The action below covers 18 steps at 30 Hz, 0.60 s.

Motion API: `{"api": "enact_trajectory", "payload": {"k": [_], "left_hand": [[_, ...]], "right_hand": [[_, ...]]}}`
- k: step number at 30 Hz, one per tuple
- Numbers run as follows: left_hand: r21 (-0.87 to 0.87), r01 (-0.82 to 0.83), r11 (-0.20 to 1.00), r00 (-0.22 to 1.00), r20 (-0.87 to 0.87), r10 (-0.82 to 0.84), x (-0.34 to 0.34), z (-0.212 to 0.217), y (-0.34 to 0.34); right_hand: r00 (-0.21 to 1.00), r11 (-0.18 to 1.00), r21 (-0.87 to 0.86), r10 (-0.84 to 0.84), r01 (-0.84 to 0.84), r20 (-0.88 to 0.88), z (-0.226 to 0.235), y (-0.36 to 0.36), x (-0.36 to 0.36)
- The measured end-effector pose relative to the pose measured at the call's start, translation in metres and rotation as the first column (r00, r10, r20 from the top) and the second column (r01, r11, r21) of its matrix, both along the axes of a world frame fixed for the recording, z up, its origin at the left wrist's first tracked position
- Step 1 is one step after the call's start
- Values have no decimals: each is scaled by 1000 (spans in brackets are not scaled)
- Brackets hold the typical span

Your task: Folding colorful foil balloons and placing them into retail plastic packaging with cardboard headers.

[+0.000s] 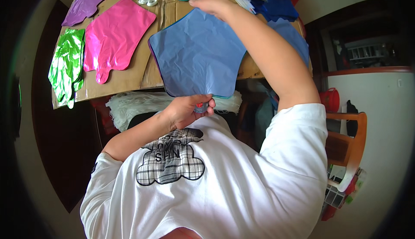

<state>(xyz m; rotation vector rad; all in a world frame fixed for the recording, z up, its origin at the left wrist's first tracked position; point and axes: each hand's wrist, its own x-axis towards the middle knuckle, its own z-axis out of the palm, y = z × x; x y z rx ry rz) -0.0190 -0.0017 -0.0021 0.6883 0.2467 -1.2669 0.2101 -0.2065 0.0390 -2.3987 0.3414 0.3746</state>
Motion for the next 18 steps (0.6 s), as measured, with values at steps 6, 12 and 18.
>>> {"api": "enact_trajectory", "payload": {"k": [6, 12, 18], "left_hand": [[22, -53, 998, 999, 8, 53, -1, 0, -2], [-19, -47, 999, 999, -17, 47, -1, -4, -2], [10, -58, 998, 998, -38, 59, 0, -3, -2]], "right_hand": [[990, 875, -472, 139, -111, 24, 38, 57, -16], [995, 939, -336, 92, -77, 31, 19, 32, 1], [993, 982, -176, 78, -61, 93, 0, 10, 7]]}}
